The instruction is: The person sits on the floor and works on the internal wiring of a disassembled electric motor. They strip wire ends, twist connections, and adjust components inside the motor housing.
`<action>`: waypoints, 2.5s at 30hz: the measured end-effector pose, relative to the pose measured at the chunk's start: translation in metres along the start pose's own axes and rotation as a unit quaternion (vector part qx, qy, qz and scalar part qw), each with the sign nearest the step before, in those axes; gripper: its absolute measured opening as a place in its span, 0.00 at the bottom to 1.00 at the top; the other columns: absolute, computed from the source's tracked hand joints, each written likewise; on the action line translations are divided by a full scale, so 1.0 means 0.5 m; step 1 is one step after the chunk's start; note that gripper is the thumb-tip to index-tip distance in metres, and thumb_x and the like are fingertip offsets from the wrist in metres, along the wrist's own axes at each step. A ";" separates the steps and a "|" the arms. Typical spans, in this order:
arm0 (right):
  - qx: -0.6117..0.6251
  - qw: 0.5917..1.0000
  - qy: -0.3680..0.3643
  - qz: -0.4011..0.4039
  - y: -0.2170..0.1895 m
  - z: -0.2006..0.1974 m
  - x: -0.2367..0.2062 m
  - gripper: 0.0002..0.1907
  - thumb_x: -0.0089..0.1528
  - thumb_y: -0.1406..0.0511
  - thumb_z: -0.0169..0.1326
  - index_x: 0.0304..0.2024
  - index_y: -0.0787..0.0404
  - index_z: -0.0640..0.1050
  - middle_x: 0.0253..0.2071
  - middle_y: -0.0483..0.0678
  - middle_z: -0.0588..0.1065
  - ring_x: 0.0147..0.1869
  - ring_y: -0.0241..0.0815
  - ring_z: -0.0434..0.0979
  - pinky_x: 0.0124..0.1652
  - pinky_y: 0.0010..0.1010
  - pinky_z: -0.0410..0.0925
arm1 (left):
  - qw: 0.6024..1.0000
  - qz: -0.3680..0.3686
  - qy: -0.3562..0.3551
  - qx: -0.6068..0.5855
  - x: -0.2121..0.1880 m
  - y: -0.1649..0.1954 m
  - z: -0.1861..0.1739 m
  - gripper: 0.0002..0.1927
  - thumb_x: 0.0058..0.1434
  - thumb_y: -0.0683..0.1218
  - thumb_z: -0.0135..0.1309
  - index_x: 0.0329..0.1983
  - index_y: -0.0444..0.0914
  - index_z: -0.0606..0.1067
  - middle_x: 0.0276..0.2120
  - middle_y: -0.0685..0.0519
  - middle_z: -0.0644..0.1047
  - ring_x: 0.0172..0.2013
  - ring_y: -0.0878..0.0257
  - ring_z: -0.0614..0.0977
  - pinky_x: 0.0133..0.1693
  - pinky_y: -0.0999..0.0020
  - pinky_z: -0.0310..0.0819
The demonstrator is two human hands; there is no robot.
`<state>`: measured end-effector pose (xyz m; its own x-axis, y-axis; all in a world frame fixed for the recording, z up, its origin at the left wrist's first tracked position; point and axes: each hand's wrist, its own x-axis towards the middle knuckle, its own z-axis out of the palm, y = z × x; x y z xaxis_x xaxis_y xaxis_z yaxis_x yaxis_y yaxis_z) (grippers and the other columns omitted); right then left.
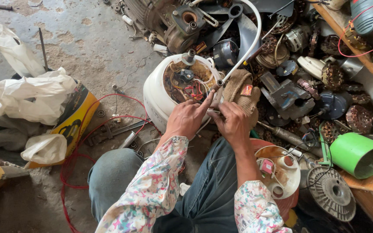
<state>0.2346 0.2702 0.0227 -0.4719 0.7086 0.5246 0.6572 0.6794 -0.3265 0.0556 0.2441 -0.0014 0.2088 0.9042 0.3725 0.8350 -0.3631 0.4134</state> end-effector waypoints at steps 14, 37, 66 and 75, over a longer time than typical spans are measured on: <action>0.009 0.993 -0.053 0.100 -0.005 0.000 0.014 0.12 0.62 0.57 0.64 0.37 0.59 0.84 0.33 0.49 0.77 0.38 0.52 0.77 0.38 0.44 0.68 | 1.000 -0.007 -0.007 0.005 0.002 -0.001 0.008 0.41 0.61 0.39 0.47 0.79 0.46 0.53 0.31 0.50 0.82 0.38 0.51 0.81 0.42 0.56 0.75; 0.018 0.996 -0.043 0.075 0.018 0.015 -0.006 0.15 0.70 0.56 0.57 0.40 0.62 0.81 0.38 0.49 0.77 0.44 0.52 0.78 0.43 0.42 0.70 | 0.999 -0.033 -0.031 -0.008 0.005 -0.002 0.000 0.40 0.61 0.39 0.48 0.78 0.48 0.56 0.31 0.50 0.82 0.37 0.51 0.82 0.40 0.54 0.75; 0.459 0.860 0.097 0.201 0.000 0.056 -0.093 0.05 0.62 0.72 0.64 0.41 0.67 0.82 0.37 0.44 0.81 0.42 0.28 0.78 0.45 0.19 0.71 | 0.999 -0.019 0.010 0.024 -0.045 -0.016 -0.074 0.14 0.59 0.42 0.54 0.46 0.48 0.84 0.40 0.56 0.85 0.50 0.59 0.77 0.48 0.61 0.67; 0.406 0.887 0.106 0.193 -0.031 0.035 -0.076 0.05 0.63 0.71 0.65 0.39 0.66 0.82 0.35 0.44 0.80 0.40 0.28 0.77 0.42 0.19 0.70 | 0.999 0.011 0.042 0.016 -0.054 -0.022 -0.081 0.15 0.59 0.46 0.57 0.49 0.43 0.82 0.40 0.55 0.84 0.49 0.58 0.79 0.50 0.60 0.67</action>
<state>0.2322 0.2361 -0.0061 -0.1259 0.9253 0.3577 0.0657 0.3676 -0.9277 0.0205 0.2143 0.0174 0.1859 0.8734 0.4502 0.8468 -0.3748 0.3774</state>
